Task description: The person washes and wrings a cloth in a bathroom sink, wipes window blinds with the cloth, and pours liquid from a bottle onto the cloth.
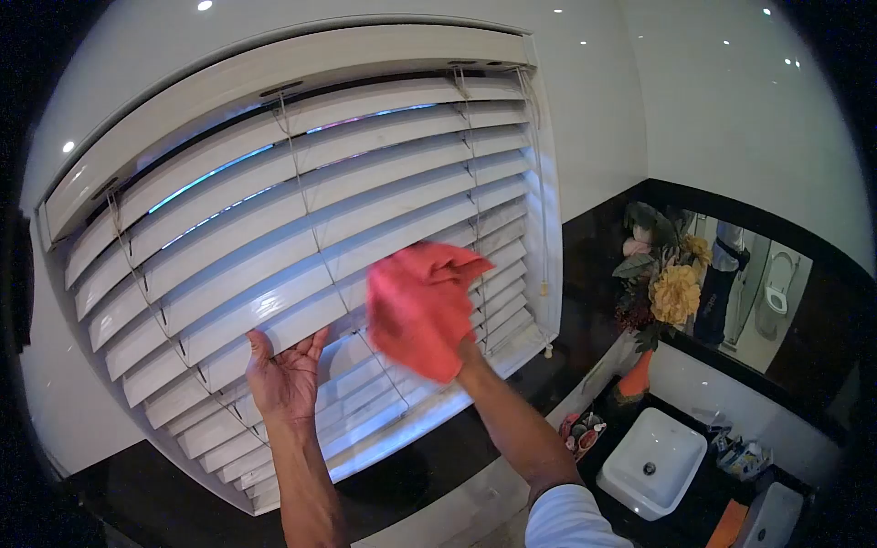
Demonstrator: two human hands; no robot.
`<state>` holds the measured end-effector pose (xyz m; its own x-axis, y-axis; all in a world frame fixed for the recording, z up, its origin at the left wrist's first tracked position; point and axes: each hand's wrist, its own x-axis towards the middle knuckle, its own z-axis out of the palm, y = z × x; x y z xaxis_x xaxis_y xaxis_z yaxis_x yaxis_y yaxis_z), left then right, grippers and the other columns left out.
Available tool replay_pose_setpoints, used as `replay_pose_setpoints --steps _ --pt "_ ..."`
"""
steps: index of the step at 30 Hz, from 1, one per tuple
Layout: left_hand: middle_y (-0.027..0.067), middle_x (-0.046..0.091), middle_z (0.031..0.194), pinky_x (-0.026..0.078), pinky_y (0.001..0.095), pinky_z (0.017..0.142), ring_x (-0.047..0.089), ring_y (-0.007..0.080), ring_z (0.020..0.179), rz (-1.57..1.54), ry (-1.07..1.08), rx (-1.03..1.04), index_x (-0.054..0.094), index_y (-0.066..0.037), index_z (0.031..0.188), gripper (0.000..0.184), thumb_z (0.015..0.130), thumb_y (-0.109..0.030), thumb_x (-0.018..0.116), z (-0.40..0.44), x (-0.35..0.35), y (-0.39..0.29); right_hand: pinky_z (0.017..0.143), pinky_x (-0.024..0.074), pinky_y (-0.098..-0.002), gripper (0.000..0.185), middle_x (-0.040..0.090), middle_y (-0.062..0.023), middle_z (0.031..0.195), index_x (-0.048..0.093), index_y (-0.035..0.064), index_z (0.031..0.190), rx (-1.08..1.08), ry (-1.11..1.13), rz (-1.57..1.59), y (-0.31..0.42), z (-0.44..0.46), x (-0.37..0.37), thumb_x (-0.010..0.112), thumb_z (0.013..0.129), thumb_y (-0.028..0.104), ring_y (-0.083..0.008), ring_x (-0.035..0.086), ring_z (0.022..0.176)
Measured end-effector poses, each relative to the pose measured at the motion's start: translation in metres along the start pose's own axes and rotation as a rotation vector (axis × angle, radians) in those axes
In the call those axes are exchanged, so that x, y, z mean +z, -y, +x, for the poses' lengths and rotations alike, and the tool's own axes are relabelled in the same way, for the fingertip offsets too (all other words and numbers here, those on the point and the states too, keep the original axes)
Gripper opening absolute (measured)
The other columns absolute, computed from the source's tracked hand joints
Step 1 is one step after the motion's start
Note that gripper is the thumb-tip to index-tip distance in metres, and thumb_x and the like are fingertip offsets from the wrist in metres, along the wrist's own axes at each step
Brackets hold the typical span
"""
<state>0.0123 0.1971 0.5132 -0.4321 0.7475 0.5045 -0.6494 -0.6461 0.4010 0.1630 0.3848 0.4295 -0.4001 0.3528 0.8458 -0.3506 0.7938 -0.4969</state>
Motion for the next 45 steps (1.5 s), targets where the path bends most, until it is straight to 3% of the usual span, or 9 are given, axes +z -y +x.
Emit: replay_pose_setpoints --steps 9,12,20,25,31,34,36,39,45 --pt "0.0303 0.049 0.13 0.042 0.0552 0.1 0.05 0.0454 0.12 -0.166 -0.103 -0.13 0.043 0.008 0.127 0.053 0.091 -0.03 0.048 -0.018 0.012 -0.003 0.082 0.0429 -0.0339 0.049 0.047 -0.0118 0.13 0.038 0.0071 0.135 0.102 -0.104 0.224 0.047 -0.054 -0.025 0.049 0.096 0.034 -0.0199 0.048 0.105" --pt "0.032 0.055 0.122 0.048 0.0506 0.096 0.054 0.0447 0.116 0.092 -0.215 -0.091 0.054 0.012 0.115 0.048 0.086 -0.026 0.048 -0.05 0.006 0.006 0.075 0.044 -0.0328 0.045 0.05 -0.0121 0.125 0.041 0.0068 0.132 0.116 -0.218 0.452 0.071 -0.069 -0.059 0.05 0.096 0.032 -0.0193 0.051 0.098" --pt "0.0273 0.054 0.126 0.045 0.0442 0.097 0.056 0.0374 0.115 0.059 0.007 -0.315 0.047 0.011 0.124 0.048 0.082 -0.012 0.057 -0.009 0.044 0.119 0.057 0.0469 -0.03 0.037 0.058 -0.013 0.113 0.048 0.0061 0.125 0.001 -0.319 0.563 0.095 -0.073 -0.111 0.053 0.094 0.027 -0.0178 0.058 0.078" --pt "0.0229 0.059 0.112 0.045 0.0462 0.095 0.055 0.038 0.115 -0.06 -0.125 -0.269 0.052 0.008 0.105 0.031 0.075 -0.001 0.056 0.023 0.055 0.157 0.042 0.0425 -0.0283 0.029 0.064 -0.0089 0.082 0.055 0.003 0.119 0.454 -0.479 0.374 0.135 -0.066 -0.128 0.056 0.091 0.012 -0.0169 0.052 0.047" --pt "0.0164 0.061 0.101 0.048 0.0421 0.086 0.06 0.0337 0.101 -0.071 -0.2 -0.296 0.056 0.003 0.096 0.022 0.075 -0.001 0.056 0.044 0.061 0.166 0.081 0.0505 -0.0299 0.045 0.058 -0.0111 0.115 0.053 0.0039 0.13 -0.046 -0.599 -0.05 0.045 -0.055 -0.156 0.062 0.086 0.004 -0.0181 0.06 0.093" --pt "0.0169 0.058 0.099 0.049 0.045 0.089 0.059 0.0352 0.102 -0.014 -0.136 -0.353 0.052 0.006 0.096 0.019 0.078 0.0 0.055 0.061 0.054 0.17 0.086 0.0445 -0.025 0.034 0.058 -0.0074 0.113 0.056 0.0019 0.123 0.148 -0.588 -0.024 0.027 -0.036 -0.167 0.061 0.091 0.014 -0.0178 0.057 0.101" --pt "0.0193 0.054 0.104 0.049 0.0505 0.094 0.057 0.0391 0.104 -0.102 -0.216 -0.39 0.048 0.008 0.096 0.015 0.084 0.001 0.052 0.069 0.059 0.174 0.103 0.0353 -0.0358 0.039 0.054 -0.0107 0.123 0.056 0.0021 0.124 -0.133 -0.509 -0.403 0.028 -0.01 -0.168 0.061 0.085 0.005 -0.0257 0.05 0.116" --pt "0.0255 0.048 0.111 0.044 0.0565 0.1 0.048 0.043 0.119 -0.095 -0.178 -0.431 0.047 0.009 0.09 0.007 0.088 0.002 0.048 0.069 0.057 0.173 0.105 0.0336 -0.035 0.041 0.053 -0.0131 0.125 0.054 0.0021 0.125 -0.218 -0.405 -0.561 0.032 0.007 -0.171 0.061 0.085 0.009 -0.0283 0.048 0.12" --pt "0.0254 0.051 0.106 0.045 0.0559 0.1 0.049 0.0454 0.12 0.005 -0.194 -0.43 0.048 0.008 0.089 0.008 0.09 0.001 0.046 0.063 0.062 0.168 0.11 0.0292 -0.0393 0.05 0.048 -0.0173 0.137 0.048 0.0043 0.133 -0.182 -0.366 -0.671 0.032 0.023 -0.165 0.056 0.087 0.02 -0.0331 0.04 0.131"
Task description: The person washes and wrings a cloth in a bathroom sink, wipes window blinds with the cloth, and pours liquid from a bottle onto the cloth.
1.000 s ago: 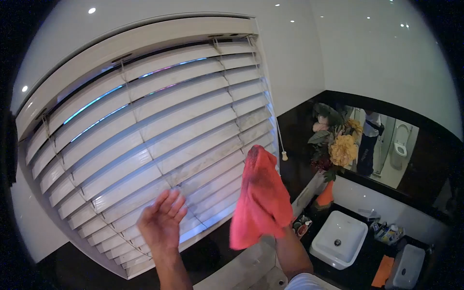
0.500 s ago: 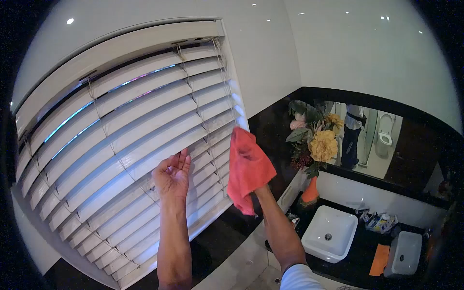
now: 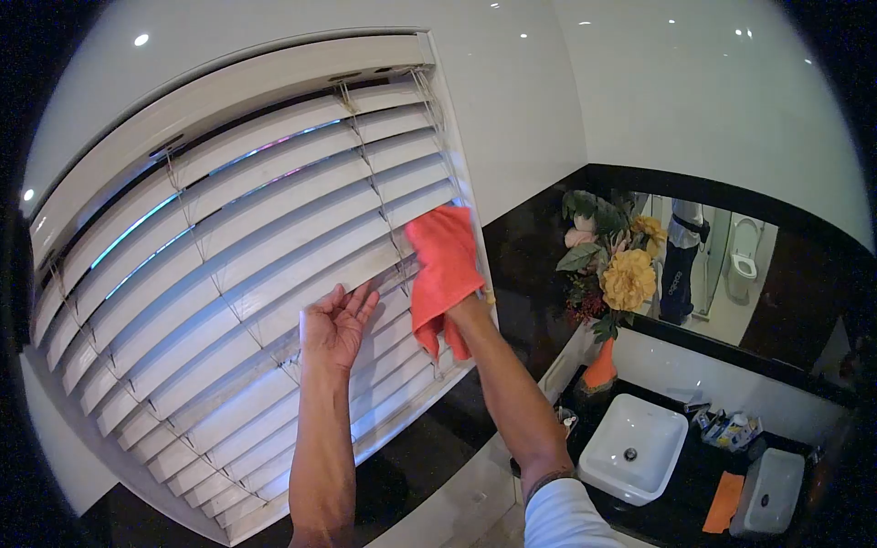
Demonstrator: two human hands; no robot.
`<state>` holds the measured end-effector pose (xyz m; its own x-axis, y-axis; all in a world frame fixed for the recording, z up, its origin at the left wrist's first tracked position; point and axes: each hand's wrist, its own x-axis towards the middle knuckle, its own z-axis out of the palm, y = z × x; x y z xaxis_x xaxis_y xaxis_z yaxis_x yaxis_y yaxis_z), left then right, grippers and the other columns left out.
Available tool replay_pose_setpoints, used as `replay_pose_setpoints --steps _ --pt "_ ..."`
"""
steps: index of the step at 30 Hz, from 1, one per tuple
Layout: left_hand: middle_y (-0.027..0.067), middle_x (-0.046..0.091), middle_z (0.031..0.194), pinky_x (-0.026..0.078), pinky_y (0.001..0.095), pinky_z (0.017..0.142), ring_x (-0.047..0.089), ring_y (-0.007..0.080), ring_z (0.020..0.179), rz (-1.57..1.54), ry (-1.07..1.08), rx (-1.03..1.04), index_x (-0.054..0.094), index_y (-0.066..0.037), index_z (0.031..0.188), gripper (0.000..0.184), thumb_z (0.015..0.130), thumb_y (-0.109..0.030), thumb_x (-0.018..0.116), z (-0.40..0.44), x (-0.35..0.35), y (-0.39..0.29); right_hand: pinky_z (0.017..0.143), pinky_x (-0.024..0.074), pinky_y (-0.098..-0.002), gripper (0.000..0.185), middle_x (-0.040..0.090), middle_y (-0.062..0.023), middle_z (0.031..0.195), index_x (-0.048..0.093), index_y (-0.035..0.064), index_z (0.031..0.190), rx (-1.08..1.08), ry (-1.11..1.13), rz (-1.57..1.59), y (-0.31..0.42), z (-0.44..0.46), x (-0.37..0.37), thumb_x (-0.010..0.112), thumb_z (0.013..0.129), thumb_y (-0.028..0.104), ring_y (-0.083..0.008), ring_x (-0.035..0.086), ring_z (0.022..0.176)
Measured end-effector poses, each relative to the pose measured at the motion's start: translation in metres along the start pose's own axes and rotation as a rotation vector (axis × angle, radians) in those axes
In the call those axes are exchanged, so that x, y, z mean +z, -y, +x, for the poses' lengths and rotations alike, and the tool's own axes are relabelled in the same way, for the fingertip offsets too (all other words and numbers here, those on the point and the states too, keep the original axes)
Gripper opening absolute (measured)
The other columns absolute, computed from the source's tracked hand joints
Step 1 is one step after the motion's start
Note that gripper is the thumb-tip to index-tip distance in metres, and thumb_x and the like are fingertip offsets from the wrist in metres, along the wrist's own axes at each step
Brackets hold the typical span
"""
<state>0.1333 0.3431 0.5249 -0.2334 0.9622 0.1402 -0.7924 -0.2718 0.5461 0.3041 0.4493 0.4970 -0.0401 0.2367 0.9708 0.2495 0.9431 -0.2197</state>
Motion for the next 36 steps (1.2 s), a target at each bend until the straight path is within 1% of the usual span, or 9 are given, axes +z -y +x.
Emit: replay_pose_setpoints --steps 3,6,13,17,20,23,26,32,36 --pt "0.0271 0.055 0.11 0.051 0.0524 0.093 0.058 0.043 0.108 -0.004 0.045 0.014 0.047 0.01 0.098 0.013 0.09 0.001 0.045 0.005 -0.004 -0.004 0.11 0.0291 -0.0401 0.052 0.046 -0.0183 0.139 0.046 0.0049 0.136 -0.197 0.088 -0.218 0.008 -0.008 0.018 0.054 0.087 0.021 -0.0341 0.039 0.132" --pt "0.0296 0.056 0.113 0.051 0.0513 0.093 0.059 0.0438 0.105 0.014 0.005 -0.002 0.048 0.011 0.099 0.014 0.09 0.001 0.045 0.0 -0.004 -0.006 0.11 0.0298 -0.0403 0.051 0.047 -0.0177 0.138 0.047 0.0059 0.135 -0.152 0.053 0.132 0.01 0.005 0.009 0.054 0.087 0.021 -0.0353 0.04 0.131" --pt "0.0274 0.058 0.101 0.049 0.0545 0.095 0.058 0.0462 0.106 -0.005 0.0 0.032 0.049 0.008 0.089 0.009 0.089 0.0 0.046 0.004 -0.004 -0.003 0.11 0.0306 -0.0415 0.05 0.05 -0.0171 0.135 0.048 0.0035 0.134 -0.265 0.077 -0.288 0.001 -0.005 0.015 0.052 0.086 0.02 -0.0352 0.042 0.13" --pt "0.027 0.059 0.098 0.049 0.0554 0.095 0.059 0.0465 0.104 -0.009 0.045 0.008 0.05 0.007 0.088 0.008 0.089 0.0 0.046 0.006 -0.014 -0.005 0.11 0.0296 -0.0431 0.052 0.049 -0.015 0.138 0.048 0.0079 0.136 -0.276 -0.079 -0.137 -0.018 -0.008 0.017 0.053 0.085 0.019 -0.0319 0.043 0.13" --pt "0.0286 0.059 0.103 0.049 0.0546 0.094 0.06 0.0453 0.103 -0.009 0.007 0.015 0.05 0.008 0.089 0.01 0.089 -0.001 0.045 0.004 -0.008 -0.003 0.11 0.029 -0.043 0.051 0.05 -0.0149 0.137 0.049 0.0079 0.135 0.113 -0.039 0.143 -0.048 -0.015 0.02 0.054 0.086 0.02 -0.0316 0.043 0.13" --pt "0.0301 0.058 0.104 0.047 0.0552 0.097 0.058 0.048 0.105 0.022 -0.016 0.055 0.049 0.008 0.09 0.01 0.089 -0.001 0.044 0.003 -0.005 -0.005 0.111 0.0278 -0.0411 0.05 0.049 -0.0146 0.137 0.048 0.0082 0.136 -0.246 0.092 -0.388 -0.004 -0.011 0.012 0.055 0.088 0.022 -0.0308 0.041 0.131" --pt "0.0305 0.058 0.105 0.047 0.0553 0.097 0.058 0.0478 0.106 0.006 0.014 0.027 0.048 0.008 0.092 0.011 0.089 -0.001 0.044 -0.002 -0.005 -0.004 0.112 0.0269 -0.0397 0.05 0.048 -0.0144 0.138 0.047 0.0083 0.136 -0.236 0.006 -0.202 -0.024 -0.018 0.033 0.055 0.089 0.021 -0.0301 0.041 0.132" --pt "0.0252 0.059 0.097 0.05 0.0538 0.094 0.06 0.0457 0.104 0.0 0.022 -0.005 0.051 0.008 0.087 0.011 0.089 0.0 0.045 -0.002 -0.008 -0.005 0.113 0.025 -0.0367 0.06 0.03 -0.0134 0.15 0.027 0.0063 0.146 0.299 -0.052 0.011 -0.048 0.001 0.02 0.052 0.093 0.021 -0.0276 0.029 0.138" --pt "0.024 0.059 0.094 0.049 0.0543 0.095 0.059 0.0466 0.105 -0.001 0.031 0.001 0.051 0.008 0.086 0.011 0.089 0.0 0.045 -0.001 -0.01 -0.006 0.111 0.0271 -0.0388 0.053 0.04 -0.0153 0.144 0.04 0.0053 0.139 0.109 -0.067 -0.042 -0.034 0.003 0.016 0.055 0.089 0.018 -0.0297 0.034 0.135"
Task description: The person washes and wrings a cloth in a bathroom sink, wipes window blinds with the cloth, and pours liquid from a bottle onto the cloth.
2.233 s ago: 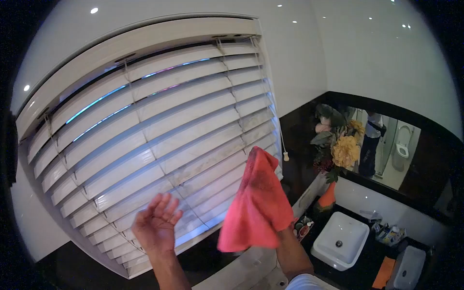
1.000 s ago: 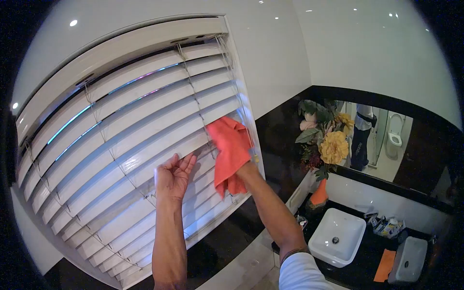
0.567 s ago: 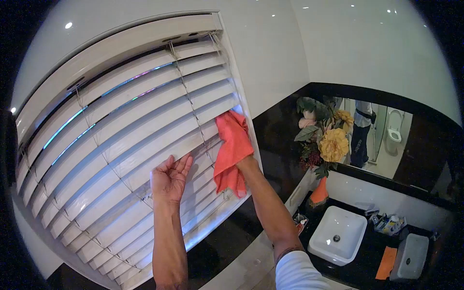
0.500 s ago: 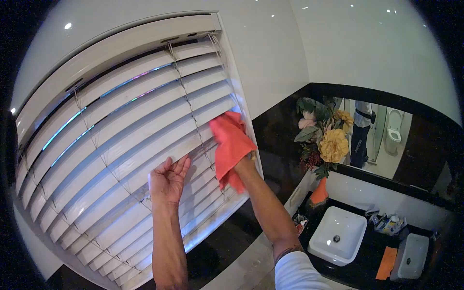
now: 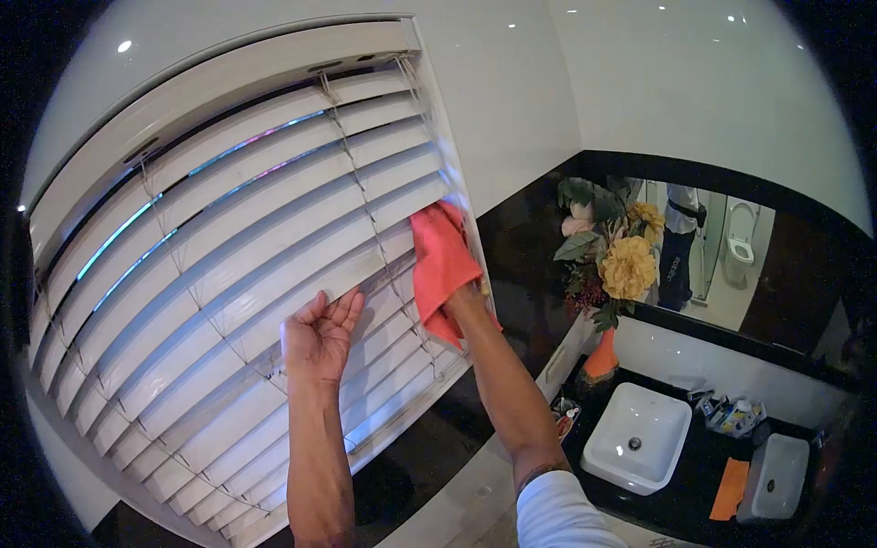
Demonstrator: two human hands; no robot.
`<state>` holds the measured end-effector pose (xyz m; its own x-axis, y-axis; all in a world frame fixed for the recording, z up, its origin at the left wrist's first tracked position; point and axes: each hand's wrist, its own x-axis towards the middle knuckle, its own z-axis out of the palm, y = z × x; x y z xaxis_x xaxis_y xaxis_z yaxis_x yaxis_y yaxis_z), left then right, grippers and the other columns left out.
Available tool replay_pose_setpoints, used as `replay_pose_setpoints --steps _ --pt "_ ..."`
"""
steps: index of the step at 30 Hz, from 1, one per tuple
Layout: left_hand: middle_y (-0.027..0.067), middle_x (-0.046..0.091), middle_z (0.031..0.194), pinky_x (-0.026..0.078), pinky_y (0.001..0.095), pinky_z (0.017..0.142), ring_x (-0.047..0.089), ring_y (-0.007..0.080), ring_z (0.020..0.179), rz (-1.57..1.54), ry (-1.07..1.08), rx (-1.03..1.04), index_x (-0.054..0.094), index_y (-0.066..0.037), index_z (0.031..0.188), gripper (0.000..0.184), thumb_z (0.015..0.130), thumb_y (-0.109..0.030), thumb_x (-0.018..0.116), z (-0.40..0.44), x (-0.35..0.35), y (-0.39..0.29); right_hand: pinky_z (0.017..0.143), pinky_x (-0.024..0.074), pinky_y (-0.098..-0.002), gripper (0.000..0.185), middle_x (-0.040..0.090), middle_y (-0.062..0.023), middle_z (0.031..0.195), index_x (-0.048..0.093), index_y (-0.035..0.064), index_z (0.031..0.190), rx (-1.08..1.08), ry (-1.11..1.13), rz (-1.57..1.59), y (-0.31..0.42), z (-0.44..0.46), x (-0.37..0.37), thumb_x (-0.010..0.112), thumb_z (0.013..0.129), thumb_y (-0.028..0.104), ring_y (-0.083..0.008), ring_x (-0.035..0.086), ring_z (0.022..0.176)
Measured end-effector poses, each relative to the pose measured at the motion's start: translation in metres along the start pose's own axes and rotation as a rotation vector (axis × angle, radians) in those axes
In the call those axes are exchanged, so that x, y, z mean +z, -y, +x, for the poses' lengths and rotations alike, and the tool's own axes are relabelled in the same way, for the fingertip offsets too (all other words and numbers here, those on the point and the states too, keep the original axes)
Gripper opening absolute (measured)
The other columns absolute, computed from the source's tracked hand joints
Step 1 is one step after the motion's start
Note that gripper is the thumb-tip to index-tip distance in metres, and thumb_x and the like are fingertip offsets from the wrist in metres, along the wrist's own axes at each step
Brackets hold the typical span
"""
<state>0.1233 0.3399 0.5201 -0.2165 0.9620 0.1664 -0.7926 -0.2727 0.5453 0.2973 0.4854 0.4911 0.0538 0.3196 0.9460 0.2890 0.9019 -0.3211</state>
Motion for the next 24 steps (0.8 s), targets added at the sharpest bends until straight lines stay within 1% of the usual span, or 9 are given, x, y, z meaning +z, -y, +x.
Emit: replay_pose_setpoints --steps 1,6,8,9,12,19,21,23,24 --pt "0.0243 0.059 0.095 0.049 0.0545 0.095 0.059 0.0463 0.106 -0.008 0.01 -0.008 0.051 0.008 0.087 0.01 0.089 -0.001 0.046 0.002 -0.002 0.0 0.11 0.0287 -0.0398 0.051 0.045 -0.0153 0.141 0.046 0.0051 0.136 -0.196 0.004 -0.096 0.002 0.001 0.0 0.056 0.088 0.017 -0.0305 0.037 0.133" --pt "0.0266 0.058 0.102 0.048 0.0544 0.096 0.058 0.0455 0.107 0.008 -0.03 0.007 0.049 0.009 0.09 0.01 0.09 -0.001 0.046 -0.001 0.008 0.001 0.106 0.0343 -0.0431 0.043 0.058 -0.0146 0.127 0.057 0.0057 0.124 -0.385 0.056 -0.081 0.037 -0.022 -0.001 0.06 0.082 0.015 -0.0337 0.047 0.124" --pt "0.0285 0.057 0.108 0.048 0.0532 0.097 0.058 0.0452 0.108 0.011 -0.002 0.008 0.047 0.009 0.093 0.011 0.091 -0.001 0.047 -0.001 0.005 0.0 0.09 0.0526 -0.0389 0.051 0.063 -0.0141 0.112 0.048 -0.0016 0.133 -0.376 -0.02 -0.021 0.05 -0.033 -0.007 0.063 0.091 0.023 -0.0262 0.059 0.109" --pt "0.0285 0.057 0.108 0.048 0.0532 0.097 0.058 0.0452 0.108 0.012 0.001 0.01 0.047 0.009 0.093 0.011 0.091 -0.001 0.047 0.0 0.002 0.0 0.09 0.0526 -0.0389 0.051 0.063 -0.0141 0.112 0.048 -0.0016 0.133 -0.379 -0.023 -0.021 0.058 -0.042 -0.01 0.063 0.091 0.023 -0.0262 0.059 0.109" --pt "0.0296 0.056 0.11 0.048 0.0516 0.097 0.057 0.0446 0.109 0.013 0.007 0.009 0.046 0.01 0.095 0.012 0.092 -0.002 0.046 0.001 0.001 0.001 0.106 0.0333 -0.0444 0.046 0.053 -0.0156 0.131 0.054 0.008 0.127 -0.1 0.14 -0.113 0.075 -0.067 -0.025 0.061 0.083 0.019 -0.0341 0.045 0.126" --pt "0.0295 0.055 0.112 0.047 0.0497 0.099 0.057 0.0407 0.112 0.003 0.036 -0.002 0.046 0.009 0.096 0.013 0.092 -0.003 0.046 0.004 0.003 0.004 0.111 0.0278 -0.0416 0.055 0.039 -0.0212 0.142 0.037 0.0097 0.142 0.279 0.226 -0.133 0.112 -0.052 0.006 0.047 0.096 0.037 -0.0374 0.035 0.133" --pt "0.0291 0.056 0.112 0.047 0.0489 0.099 0.058 0.0399 0.111 0.004 0.042 -0.008 0.046 0.008 0.096 0.012 0.092 -0.003 0.047 0.003 0.003 0.005 0.112 0.0273 -0.0415 0.056 0.038 -0.0225 0.143 0.035 0.008 0.143 0.28 0.219 -0.029 0.094 -0.047 0.019 0.048 0.095 0.034 -0.0377 0.034 0.134" --pt "0.0235 0.059 0.09 0.048 0.0505 0.098 0.057 0.0441 0.11 0.034 -0.019 0.042 0.049 0.005 0.084 0.014 0.093 -0.004 0.045 -0.001 0.01 0.006 0.112 0.0268 -0.0414 0.057 0.036 -0.0238 0.144 0.033 0.0062 0.144 0.276 0.21 0.074 0.079 -0.04 0.025 0.049 0.094 0.03 -0.0379 0.033 0.135" --pt "0.0235 0.059 0.09 0.048 0.0505 0.098 0.057 0.0441 0.11 0.033 -0.021 0.042 0.049 0.005 0.084 0.014 0.093 -0.004 0.045 0.001 0.006 0.007 0.112 0.0271 -0.0419 0.058 0.037 -0.0245 0.143 0.033 0.0041 0.143 0.064 0.243 -0.017 0.075 -0.034 0.026 0.05 0.092 0.026 -0.038 0.034 0.134"
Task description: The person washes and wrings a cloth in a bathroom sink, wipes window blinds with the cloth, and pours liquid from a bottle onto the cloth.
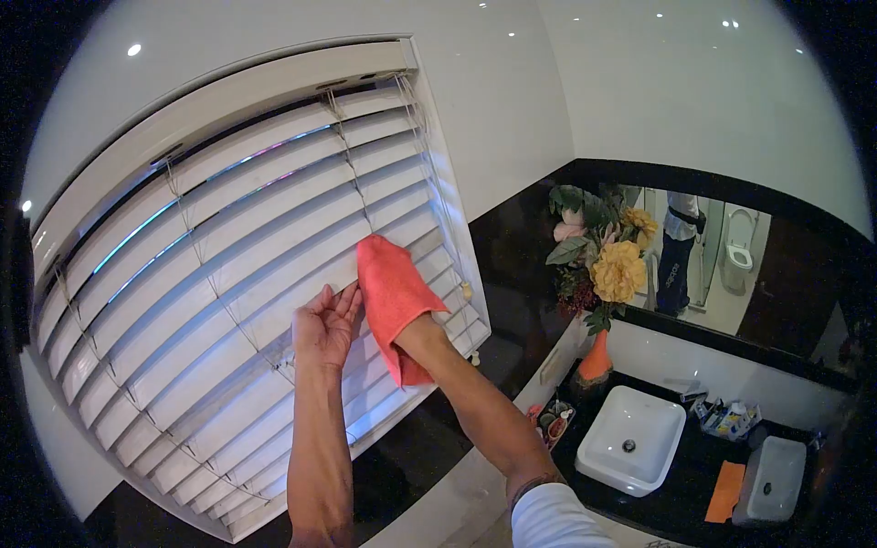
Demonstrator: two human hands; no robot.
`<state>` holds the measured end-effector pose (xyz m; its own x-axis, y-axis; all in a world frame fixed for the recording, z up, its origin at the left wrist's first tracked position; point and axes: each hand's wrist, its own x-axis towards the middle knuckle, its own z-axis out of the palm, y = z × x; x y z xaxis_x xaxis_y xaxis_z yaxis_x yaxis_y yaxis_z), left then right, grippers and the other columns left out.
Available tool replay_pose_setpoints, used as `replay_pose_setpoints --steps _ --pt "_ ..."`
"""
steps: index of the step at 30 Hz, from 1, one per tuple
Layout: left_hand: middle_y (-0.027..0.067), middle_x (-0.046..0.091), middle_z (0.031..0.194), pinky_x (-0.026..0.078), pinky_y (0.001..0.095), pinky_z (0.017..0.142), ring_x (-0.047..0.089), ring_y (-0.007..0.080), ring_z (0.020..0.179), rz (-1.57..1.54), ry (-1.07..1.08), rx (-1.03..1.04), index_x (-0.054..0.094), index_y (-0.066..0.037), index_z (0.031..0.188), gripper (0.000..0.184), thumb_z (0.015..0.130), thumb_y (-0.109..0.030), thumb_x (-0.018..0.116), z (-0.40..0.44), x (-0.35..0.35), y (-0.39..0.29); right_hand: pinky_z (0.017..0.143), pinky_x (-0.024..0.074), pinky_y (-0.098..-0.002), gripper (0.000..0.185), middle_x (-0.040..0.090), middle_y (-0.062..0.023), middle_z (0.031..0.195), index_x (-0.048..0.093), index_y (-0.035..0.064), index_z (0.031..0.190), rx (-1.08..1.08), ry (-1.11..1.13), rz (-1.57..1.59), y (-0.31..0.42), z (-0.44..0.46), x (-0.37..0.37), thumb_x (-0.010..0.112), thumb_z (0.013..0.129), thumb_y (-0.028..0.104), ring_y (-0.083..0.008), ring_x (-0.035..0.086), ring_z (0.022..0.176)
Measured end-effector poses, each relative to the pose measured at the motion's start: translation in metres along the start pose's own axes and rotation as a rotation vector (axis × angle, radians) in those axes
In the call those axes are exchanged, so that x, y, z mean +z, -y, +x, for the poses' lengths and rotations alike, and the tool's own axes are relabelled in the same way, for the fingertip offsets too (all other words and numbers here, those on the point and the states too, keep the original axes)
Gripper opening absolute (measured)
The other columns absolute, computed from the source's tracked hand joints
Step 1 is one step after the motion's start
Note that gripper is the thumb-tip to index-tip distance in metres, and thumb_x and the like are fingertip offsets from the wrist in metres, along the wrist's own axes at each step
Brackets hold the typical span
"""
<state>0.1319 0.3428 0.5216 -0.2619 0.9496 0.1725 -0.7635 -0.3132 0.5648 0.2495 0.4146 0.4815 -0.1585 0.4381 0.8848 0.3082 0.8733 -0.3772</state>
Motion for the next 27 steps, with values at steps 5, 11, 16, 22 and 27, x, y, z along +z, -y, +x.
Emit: replay_pose_setpoints --steps 5,11,16,22,27 --pt "0.0248 0.061 0.092 0.049 0.0478 0.095 0.059 0.042 0.106 -0.022 0.051 -0.063 0.05 0.003 0.086 0.013 0.093 -0.006 0.044 0.002 -0.007 -0.001 0.109 0.0321 -0.0419 0.059 0.041 -0.0239 0.14 0.035 0.0026 0.141 -0.064 0.043 -0.04 0.013 -0.024 -0.021 0.055 0.087 0.02 -0.0375 0.038 0.132" --pt "0.0243 0.061 0.092 0.05 0.0475 0.092 0.061 0.0411 0.104 -0.02 0.124 -0.097 0.049 0.003 0.09 0.009 0.092 -0.005 0.046 0.009 -0.014 -0.003 0.104 0.0375 -0.0423 0.055 0.047 -0.0194 0.137 0.042 0.0072 0.138 -0.064 0.107 0.001 0.019 -0.019 -0.012 0.056 0.087 0.022 -0.0351 0.046 0.126" --pt "0.0227 0.062 0.094 0.053 0.0425 0.086 0.065 0.0366 0.094 0.02 0.028 -0.064 0.05 0.003 0.09 0.012 0.094 -0.008 0.047 -0.005 -0.01 -0.002 0.1 0.0413 -0.0439 0.048 0.05 -0.0221 0.132 0.043 0.0034 0.134 -0.244 0.064 0.035 0.046 -0.03 -0.018 0.051 0.089 0.016 -0.0384 0.048 0.122" --pt "0.0247 0.061 0.106 0.052 0.0457 0.092 0.063 0.0393 0.102 -0.015 0.04 -0.017 0.049 0.007 0.098 0.013 0.094 -0.005 0.046 0.003 -0.004 -0.001 0.097 0.043 -0.043 0.046 0.051 -0.0235 0.13 0.044 0.001 0.132 -0.082 0.063 -0.072 0.032 -0.035 -0.045 0.051 0.088 0.014 -0.0403 0.049 0.12" --pt "0.023 0.062 0.103 0.051 0.0488 0.093 0.063 0.0415 0.102 -0.01 0.022 -0.027 0.05 0.008 0.096 0.013 0.093 -0.004 0.046 -0.001 -0.007 -0.001 0.09 0.0458 -0.0418 0.044 0.054 -0.0239 0.123 0.046 0.0013 0.128 0.068 -0.187 -0.338 0.01 0.006 -0.078 0.051 0.088 0.019 -0.0384 0.053 0.111"
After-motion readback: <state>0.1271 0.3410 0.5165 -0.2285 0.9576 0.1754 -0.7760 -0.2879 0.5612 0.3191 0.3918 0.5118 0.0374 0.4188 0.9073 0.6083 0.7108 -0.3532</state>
